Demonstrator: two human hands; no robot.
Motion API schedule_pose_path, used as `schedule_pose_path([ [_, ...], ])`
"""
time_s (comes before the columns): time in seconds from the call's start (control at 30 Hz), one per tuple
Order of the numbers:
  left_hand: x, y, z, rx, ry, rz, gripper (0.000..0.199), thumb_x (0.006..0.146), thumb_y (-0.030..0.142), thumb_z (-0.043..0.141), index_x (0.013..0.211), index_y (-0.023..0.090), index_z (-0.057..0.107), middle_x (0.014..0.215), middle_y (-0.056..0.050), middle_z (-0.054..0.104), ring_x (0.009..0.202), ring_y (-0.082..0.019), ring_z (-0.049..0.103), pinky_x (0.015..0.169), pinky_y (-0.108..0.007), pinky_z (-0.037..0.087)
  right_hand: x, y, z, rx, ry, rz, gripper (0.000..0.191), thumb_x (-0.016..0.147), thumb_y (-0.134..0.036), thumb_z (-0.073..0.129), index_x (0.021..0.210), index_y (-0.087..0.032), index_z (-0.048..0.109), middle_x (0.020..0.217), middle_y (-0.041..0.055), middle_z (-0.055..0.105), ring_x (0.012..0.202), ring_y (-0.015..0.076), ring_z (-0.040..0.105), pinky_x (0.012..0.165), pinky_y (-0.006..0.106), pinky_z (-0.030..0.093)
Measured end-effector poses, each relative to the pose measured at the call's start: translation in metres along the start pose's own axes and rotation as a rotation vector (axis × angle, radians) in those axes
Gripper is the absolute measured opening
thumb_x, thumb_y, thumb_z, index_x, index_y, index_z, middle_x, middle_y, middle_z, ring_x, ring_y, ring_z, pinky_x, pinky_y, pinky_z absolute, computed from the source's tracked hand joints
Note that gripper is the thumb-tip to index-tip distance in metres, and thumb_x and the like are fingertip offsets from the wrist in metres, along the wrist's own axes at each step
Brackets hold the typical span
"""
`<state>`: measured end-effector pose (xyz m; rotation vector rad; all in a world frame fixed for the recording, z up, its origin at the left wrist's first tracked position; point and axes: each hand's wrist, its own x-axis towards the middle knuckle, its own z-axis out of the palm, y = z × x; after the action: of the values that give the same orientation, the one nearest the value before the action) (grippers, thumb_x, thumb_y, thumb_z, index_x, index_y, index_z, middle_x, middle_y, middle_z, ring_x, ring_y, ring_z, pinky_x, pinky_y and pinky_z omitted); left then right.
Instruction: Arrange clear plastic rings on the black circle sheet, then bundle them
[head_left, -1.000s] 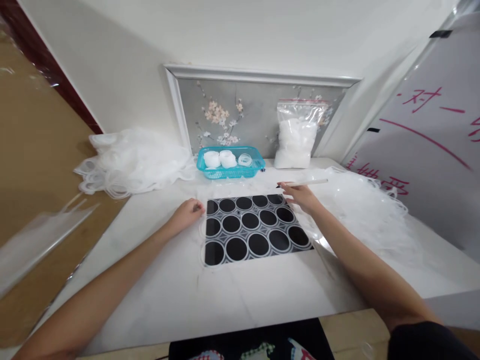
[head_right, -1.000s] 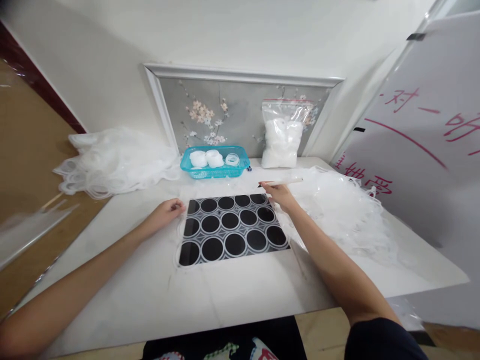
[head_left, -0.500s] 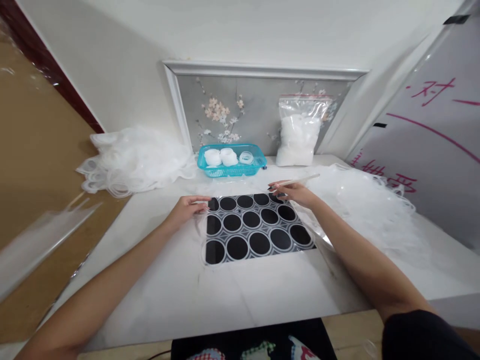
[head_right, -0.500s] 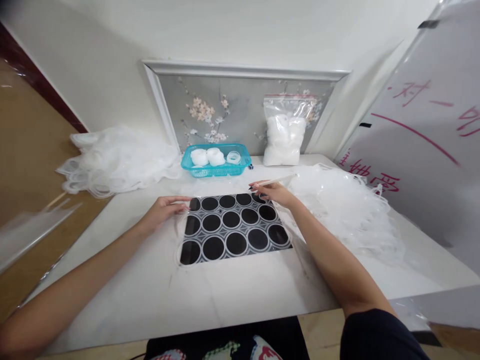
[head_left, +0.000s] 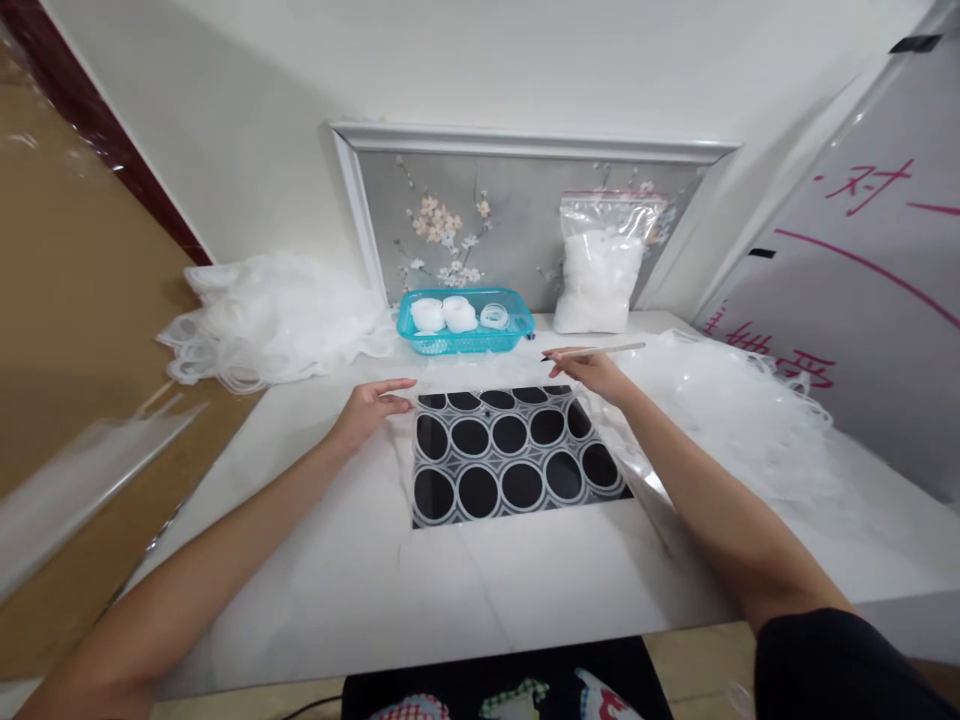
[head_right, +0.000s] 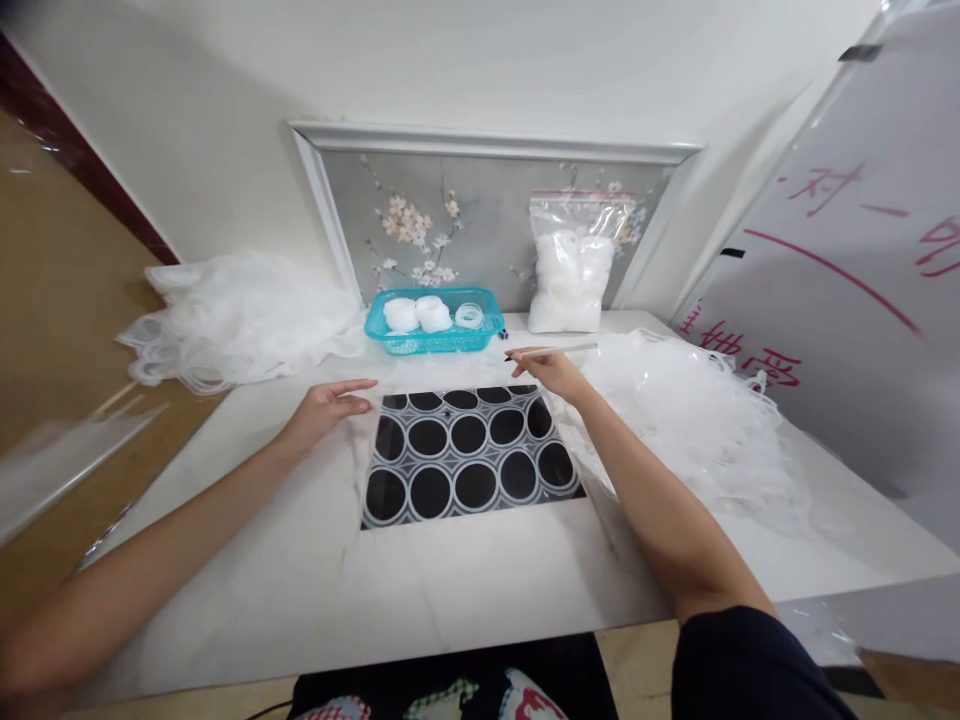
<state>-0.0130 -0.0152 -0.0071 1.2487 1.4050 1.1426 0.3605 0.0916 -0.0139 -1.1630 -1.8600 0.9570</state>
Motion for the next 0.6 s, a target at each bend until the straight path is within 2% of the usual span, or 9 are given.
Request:
schedule_pose_path([
  [0.1, 0.007, -0.001, 0.003, 0.025, 0.012, 0.024, 0.057, 0.057, 0.031, 0.079, 0.110, 0.013, 0.071, 0.074, -0.006, 0.074, 0.081, -0.023, 0.070, 0.088, -0.037, 0.050, 0.006, 0.000, 0.003, -0.021, 0.096, -0.080, 0.045, 0.082, -0.058, 0.056, 0.069, -0.018, 0.071, 0.106, 0.0104, 0.073, 0.098, 0.0249, 0.065, 0.088, 0.039, 0.050],
  [0.2, 0.017, -0.004, 0.007, 0.061, 0.032, 0.038, 0.058, 0.060, 0.033, 0.075, 0.113, 0.013, 0.069, 0.075, -0.006, 0.074, 0.080, -0.023, 0.070, 0.085, -0.037, 0.051, 0.012, 0.001, 0.009, -0.095, 0.173, -0.068, 0.045, 0.086, -0.052, 0.052, 0.059, -0.019, 0.066, 0.113, 0.0088, 0.071, 0.104, 0.0242, 0.065, 0.093, 0.036, 0.048],
  [0.3, 0.025, -0.007, 0.007, 0.129, 0.060, 0.045, 0.055, 0.064, 0.033, 0.068, 0.115, 0.011, 0.067, 0.075, -0.006, 0.073, 0.077, -0.022, 0.069, 0.081, -0.037, 0.052, 0.016, 0.007, 0.014, -0.172, 0.201, 0.018, 0.036, 0.088, -0.044, 0.053, 0.070, -0.018, 0.072, 0.099, 0.0090, 0.075, 0.096, 0.0238, 0.068, 0.087, 0.036, 0.051],
  [0.37, 0.025, -0.008, 0.005, 0.209, 0.075, 0.056, 0.048, 0.065, 0.031, 0.065, 0.109, 0.011, 0.069, 0.078, -0.007, 0.072, 0.075, -0.021, 0.067, 0.080, -0.038, 0.052, 0.015, 0.011, 0.016, -0.223, 0.211, 0.075, 0.027, 0.085, -0.040, 0.059, 0.082, -0.018, 0.075, 0.090, 0.0092, 0.076, 0.091, 0.0264, 0.068, 0.085, 0.041, 0.052],
  [0.43, 0.019, -0.009, 0.003, 0.304, 0.094, 0.090, 0.038, 0.066, 0.030, 0.066, 0.099, 0.013, 0.072, 0.091, -0.008, 0.071, 0.077, -0.020, 0.065, 0.083, -0.039, 0.051, 0.012, 0.010, 0.022, -0.289, 0.260, 0.120, 0.023, 0.082, -0.037, 0.063, 0.090, -0.019, 0.076, 0.097, 0.0103, 0.075, 0.100, 0.0311, 0.065, 0.090, 0.048, 0.048],
  [0.53, -0.002, -0.008, 0.004, 0.463, 0.079, 0.200, 0.024, 0.070, 0.030, 0.066, 0.090, 0.017, 0.072, 0.111, -0.007, 0.066, 0.087, -0.020, 0.061, 0.089, -0.038, 0.048, 0.002, -0.006, 0.044, -0.365, 0.336, 0.027, 0.022, 0.084, -0.034, 0.061, 0.094, -0.021, 0.076, 0.114, 0.0113, 0.070, 0.115, 0.0325, 0.058, 0.099, 0.051, 0.042],
  [0.6, -0.022, -0.008, 0.009, 0.678, -0.028, 0.359, 0.021, 0.080, 0.030, 0.060, 0.093, 0.018, 0.071, 0.109, -0.007, 0.067, 0.094, -0.022, 0.060, 0.090, -0.038, 0.047, -0.005, -0.024, 0.070, -0.304, 0.245, -0.093, 0.022, 0.086, -0.032, 0.059, 0.094, -0.019, 0.076, 0.108, 0.0111, 0.072, 0.106, 0.0281, 0.063, 0.095, 0.043, 0.046],
])
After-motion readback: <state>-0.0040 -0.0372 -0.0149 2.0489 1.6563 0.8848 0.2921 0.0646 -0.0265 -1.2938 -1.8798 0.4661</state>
